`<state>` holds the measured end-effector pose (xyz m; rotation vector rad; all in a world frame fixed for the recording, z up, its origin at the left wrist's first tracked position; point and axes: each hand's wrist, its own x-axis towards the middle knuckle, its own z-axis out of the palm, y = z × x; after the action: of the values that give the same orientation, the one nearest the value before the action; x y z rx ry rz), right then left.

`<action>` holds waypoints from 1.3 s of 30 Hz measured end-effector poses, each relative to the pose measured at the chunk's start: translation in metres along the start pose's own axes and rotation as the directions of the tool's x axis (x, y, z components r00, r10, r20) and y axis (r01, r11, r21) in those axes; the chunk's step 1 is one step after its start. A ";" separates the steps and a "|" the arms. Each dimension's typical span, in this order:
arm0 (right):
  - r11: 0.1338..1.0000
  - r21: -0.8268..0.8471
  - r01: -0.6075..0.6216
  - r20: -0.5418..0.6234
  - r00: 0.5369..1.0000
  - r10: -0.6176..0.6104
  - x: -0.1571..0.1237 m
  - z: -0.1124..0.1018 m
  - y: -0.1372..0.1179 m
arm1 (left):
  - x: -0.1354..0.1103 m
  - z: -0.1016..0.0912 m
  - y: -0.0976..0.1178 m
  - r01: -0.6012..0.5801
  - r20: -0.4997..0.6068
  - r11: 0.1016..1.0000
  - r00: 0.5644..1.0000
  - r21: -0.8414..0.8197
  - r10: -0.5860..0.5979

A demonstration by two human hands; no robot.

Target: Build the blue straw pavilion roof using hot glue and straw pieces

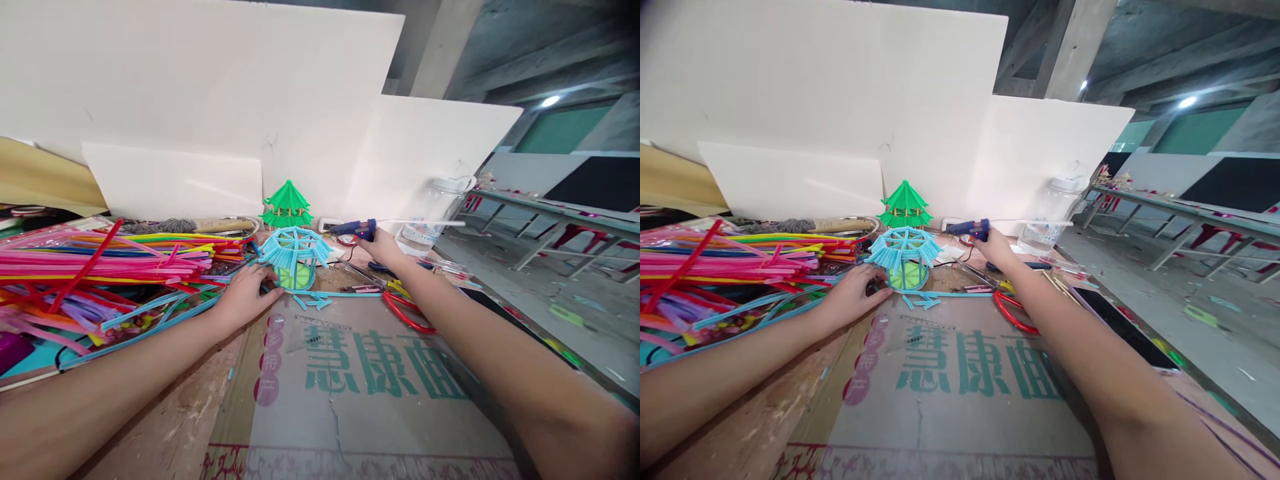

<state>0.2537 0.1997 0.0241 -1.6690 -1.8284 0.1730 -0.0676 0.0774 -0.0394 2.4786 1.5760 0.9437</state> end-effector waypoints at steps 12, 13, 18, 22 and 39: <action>0.846 0.497 0.191 0.010 0.974 -0.226 -0.075 -0.065 -0.053 | 0.003 0.001 -0.002 0.165 -0.030 0.930 0.982 -0.330 -0.185; 0.837 0.510 0.198 0.043 0.966 -0.255 -0.083 -0.064 -0.057 | 0.004 0.001 -0.003 0.165 -0.028 0.926 0.982 -0.339 -0.185; 0.886 0.383 0.262 0.149 0.929 -0.340 -0.107 -0.061 -0.071 | 0.004 0.002 -0.005 0.095 -0.023 0.975 0.995 -0.200 -0.101; 0.906 0.268 0.328 0.158 0.913 -0.377 -0.114 -0.062 -0.075 | 0.005 0.001 -0.006 0.120 -0.031 0.978 0.991 -0.170 -0.127; 0.900 0.293 0.323 0.256 0.880 -0.400 -0.120 -0.048 -0.070 | 0.005 -0.001 -0.008 0.057 -0.036 0.962 0.997 -0.268 -0.069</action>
<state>0.2174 0.0597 0.0526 -1.1491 -2.2193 0.4995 -0.0726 0.0851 -0.0391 2.2266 1.4227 1.1269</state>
